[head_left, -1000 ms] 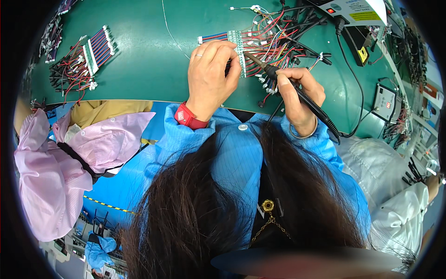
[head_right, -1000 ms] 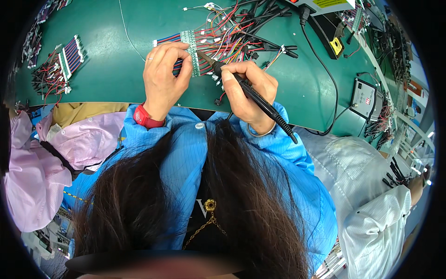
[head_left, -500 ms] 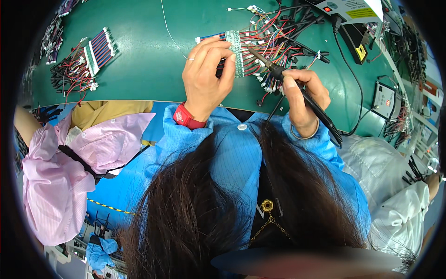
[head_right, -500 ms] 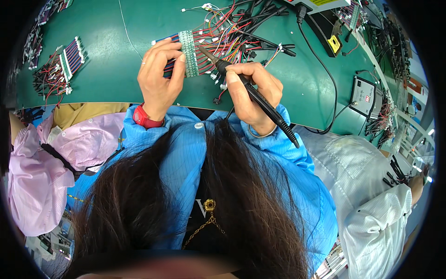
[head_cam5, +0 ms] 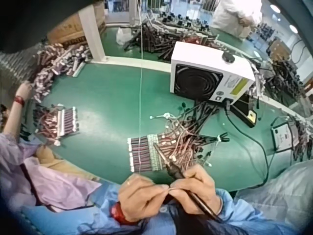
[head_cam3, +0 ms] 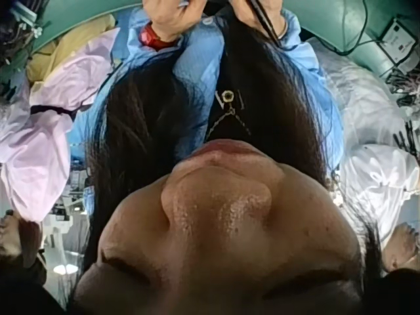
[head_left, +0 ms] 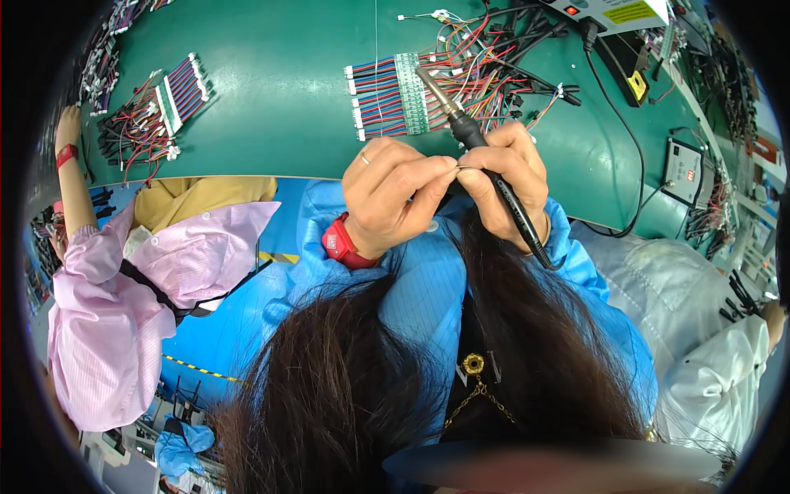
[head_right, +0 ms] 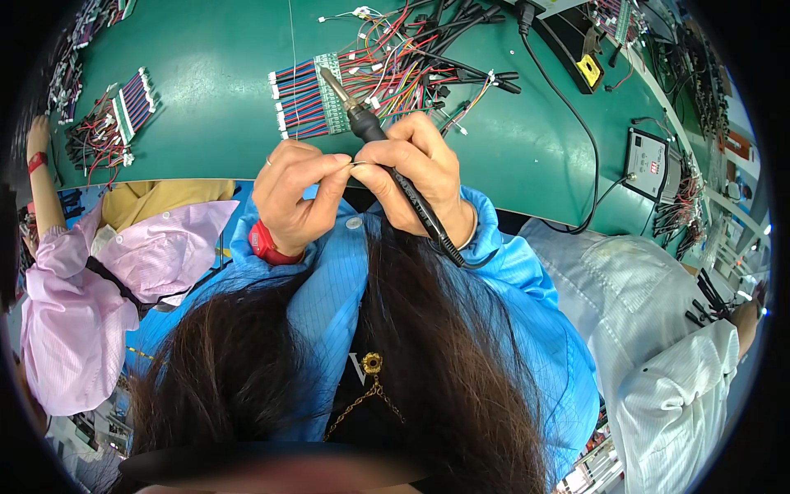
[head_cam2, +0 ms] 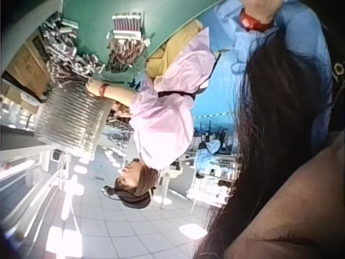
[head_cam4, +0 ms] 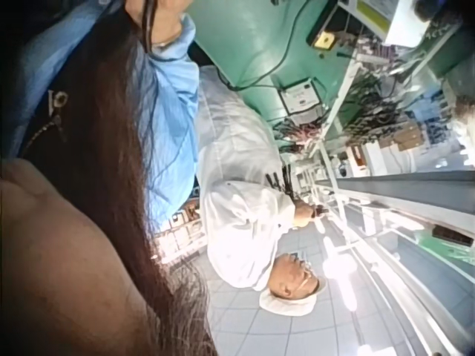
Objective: Soldering wires to a printed circuit board at a manual assembly station.
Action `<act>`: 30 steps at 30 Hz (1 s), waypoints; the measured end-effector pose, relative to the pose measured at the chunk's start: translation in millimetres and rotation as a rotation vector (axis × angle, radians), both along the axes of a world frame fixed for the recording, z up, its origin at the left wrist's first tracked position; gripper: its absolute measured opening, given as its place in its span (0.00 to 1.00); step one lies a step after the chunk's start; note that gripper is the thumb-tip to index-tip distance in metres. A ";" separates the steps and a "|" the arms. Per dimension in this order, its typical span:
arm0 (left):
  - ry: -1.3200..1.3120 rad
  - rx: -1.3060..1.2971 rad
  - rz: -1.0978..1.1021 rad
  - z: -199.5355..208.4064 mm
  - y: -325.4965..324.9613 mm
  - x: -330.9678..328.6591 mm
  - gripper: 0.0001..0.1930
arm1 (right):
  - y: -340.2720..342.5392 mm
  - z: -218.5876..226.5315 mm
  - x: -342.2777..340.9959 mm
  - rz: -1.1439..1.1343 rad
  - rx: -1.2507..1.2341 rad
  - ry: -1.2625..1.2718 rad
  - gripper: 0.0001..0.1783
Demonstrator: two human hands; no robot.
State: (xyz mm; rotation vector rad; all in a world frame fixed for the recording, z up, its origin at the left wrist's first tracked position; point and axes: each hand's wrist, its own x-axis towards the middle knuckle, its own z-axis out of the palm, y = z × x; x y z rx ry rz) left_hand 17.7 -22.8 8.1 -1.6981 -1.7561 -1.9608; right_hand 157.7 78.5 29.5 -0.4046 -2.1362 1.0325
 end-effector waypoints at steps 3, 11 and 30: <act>-0.003 -0.021 -0.012 1.1 -2.9 2.5 0.10 | 1.5 1.7 0.0 -0.002 0.012 0.035 0.08; 0.024 -0.194 0.042 -3.0 -6.8 -22.7 0.09 | 6.1 10.4 5.7 -0.172 -0.267 0.028 0.03; 0.242 -0.472 0.007 -24.7 7.1 -43.9 0.04 | 4.2 6.6 -5.9 -0.258 -0.305 -0.151 0.03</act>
